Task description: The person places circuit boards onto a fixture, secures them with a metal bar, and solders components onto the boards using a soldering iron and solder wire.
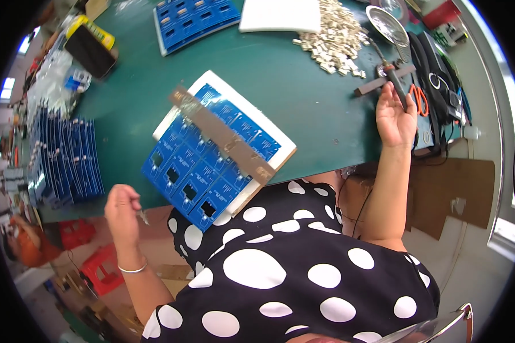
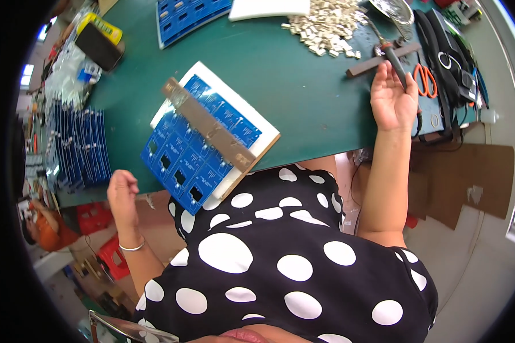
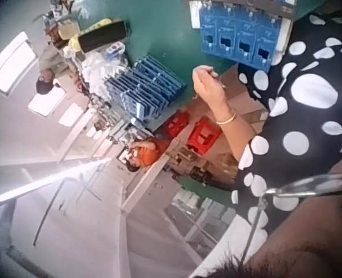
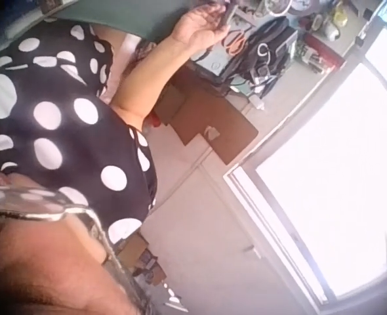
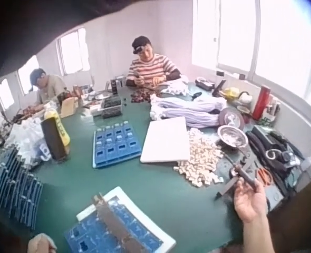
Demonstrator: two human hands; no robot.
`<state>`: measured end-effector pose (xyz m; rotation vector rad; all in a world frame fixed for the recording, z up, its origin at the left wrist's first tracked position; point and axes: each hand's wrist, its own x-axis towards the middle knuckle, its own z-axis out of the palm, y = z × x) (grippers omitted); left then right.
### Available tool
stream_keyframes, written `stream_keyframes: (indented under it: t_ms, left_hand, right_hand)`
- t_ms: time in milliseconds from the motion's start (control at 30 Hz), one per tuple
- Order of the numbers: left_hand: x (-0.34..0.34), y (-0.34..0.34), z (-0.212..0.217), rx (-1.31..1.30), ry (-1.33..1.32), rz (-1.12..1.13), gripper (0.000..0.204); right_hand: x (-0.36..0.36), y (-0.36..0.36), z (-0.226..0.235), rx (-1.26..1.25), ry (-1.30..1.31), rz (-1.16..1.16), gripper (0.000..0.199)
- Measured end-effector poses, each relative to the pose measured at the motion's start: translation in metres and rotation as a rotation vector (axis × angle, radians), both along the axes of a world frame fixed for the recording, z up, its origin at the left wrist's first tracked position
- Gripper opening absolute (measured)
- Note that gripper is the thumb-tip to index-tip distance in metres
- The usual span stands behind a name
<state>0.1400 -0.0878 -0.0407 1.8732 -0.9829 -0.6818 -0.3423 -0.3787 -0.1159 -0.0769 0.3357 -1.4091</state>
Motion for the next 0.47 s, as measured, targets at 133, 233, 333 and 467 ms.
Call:
stream_keyframes:
  t_ms: [133, 233, 333, 467]
  left_hand:
    - [-0.035, 0.020, -0.012, 0.167, 0.278, -0.069, 0.040]
    - [-0.056, 0.028, -0.019, 0.197, 0.502, -0.066, 0.038]
    - [-0.060, 0.027, -0.025, 0.172, 0.728, -0.054, 0.032]
    - [-0.063, 0.018, -0.030, 0.081, 1.098, 0.007, 0.022]
  right_hand:
    - [0.017, 0.016, 0.012, 0.025, 0.015, 0.245, 0.039]
    - [0.037, 0.024, 0.018, 0.070, 0.195, 0.223, 0.035]
    - [0.068, 0.039, 0.038, -0.048, 0.494, 0.126, 0.028]
    - [0.171, 0.067, 0.074, -0.536, 1.474, 0.412, 0.027]
